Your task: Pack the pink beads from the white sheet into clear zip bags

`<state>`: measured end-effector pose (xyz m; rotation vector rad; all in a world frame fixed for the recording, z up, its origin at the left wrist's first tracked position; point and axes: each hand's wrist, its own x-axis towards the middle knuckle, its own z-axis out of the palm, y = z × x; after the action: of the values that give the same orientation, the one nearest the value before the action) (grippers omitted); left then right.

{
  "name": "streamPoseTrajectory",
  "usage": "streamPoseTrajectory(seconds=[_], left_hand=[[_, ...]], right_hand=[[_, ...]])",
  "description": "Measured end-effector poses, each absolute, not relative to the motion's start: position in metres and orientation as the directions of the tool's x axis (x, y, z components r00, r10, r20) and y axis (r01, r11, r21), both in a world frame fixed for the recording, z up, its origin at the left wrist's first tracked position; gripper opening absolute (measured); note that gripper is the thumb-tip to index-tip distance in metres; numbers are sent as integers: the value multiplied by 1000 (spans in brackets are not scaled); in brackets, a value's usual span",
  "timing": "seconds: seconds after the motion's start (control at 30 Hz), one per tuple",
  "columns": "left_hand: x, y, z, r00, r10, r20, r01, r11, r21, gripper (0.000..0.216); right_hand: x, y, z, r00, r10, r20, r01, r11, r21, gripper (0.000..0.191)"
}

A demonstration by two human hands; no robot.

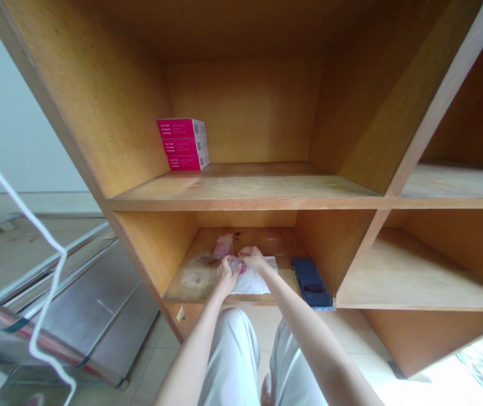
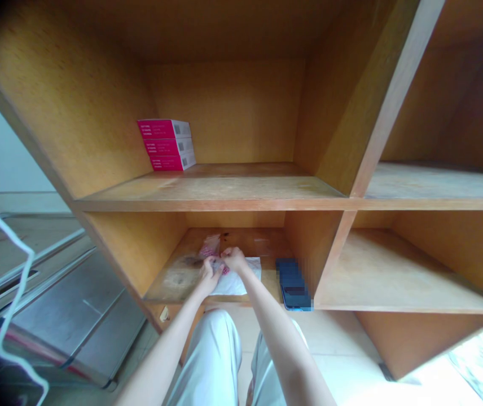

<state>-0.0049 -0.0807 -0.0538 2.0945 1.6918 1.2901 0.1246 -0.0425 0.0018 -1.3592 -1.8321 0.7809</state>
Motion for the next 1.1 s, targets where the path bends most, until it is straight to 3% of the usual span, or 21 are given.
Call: streamPoseTrajectory(seconds=[0.17, 0.3, 0.5, 0.7, 0.8, 0.93, 1.1], left_hand=[[-4, -81, -53, -38, 863, 504, 702, -336, 628, 40], [-4, -81, -54, -46, 876, 481, 706, -312, 635, 42], [-4, -82, -53, -41, 872, 488, 711, -317, 628, 43], [-5, -80, -54, -26, 877, 479, 719, -316, 618, 43], [-5, -80, -55, -11, 871, 492, 717, -335, 611, 42], [-6, -82, -56, 1, 885, 466, 726, -321, 608, 44], [-6, -81, -56, -18, 888, 460, 717, -309, 625, 42]], right_hand=[[135, -44, -11, -142, 955, 260, 766, 273, -583, 18], [137, -49, -23, -199, 937, 287, 824, 318, -468, 15], [137, -51, -21, -158, 931, 330, 814, 312, -490, 14], [124, -49, 2, -109, 907, 407, 571, 392, -722, 12], [115, -53, 12, -150, 923, 355, 503, 381, -776, 10], [108, -61, 17, -235, 945, 226, 600, 324, -731, 16], [110, -62, 12, -366, 894, 257, 623, 441, -646, 29]])
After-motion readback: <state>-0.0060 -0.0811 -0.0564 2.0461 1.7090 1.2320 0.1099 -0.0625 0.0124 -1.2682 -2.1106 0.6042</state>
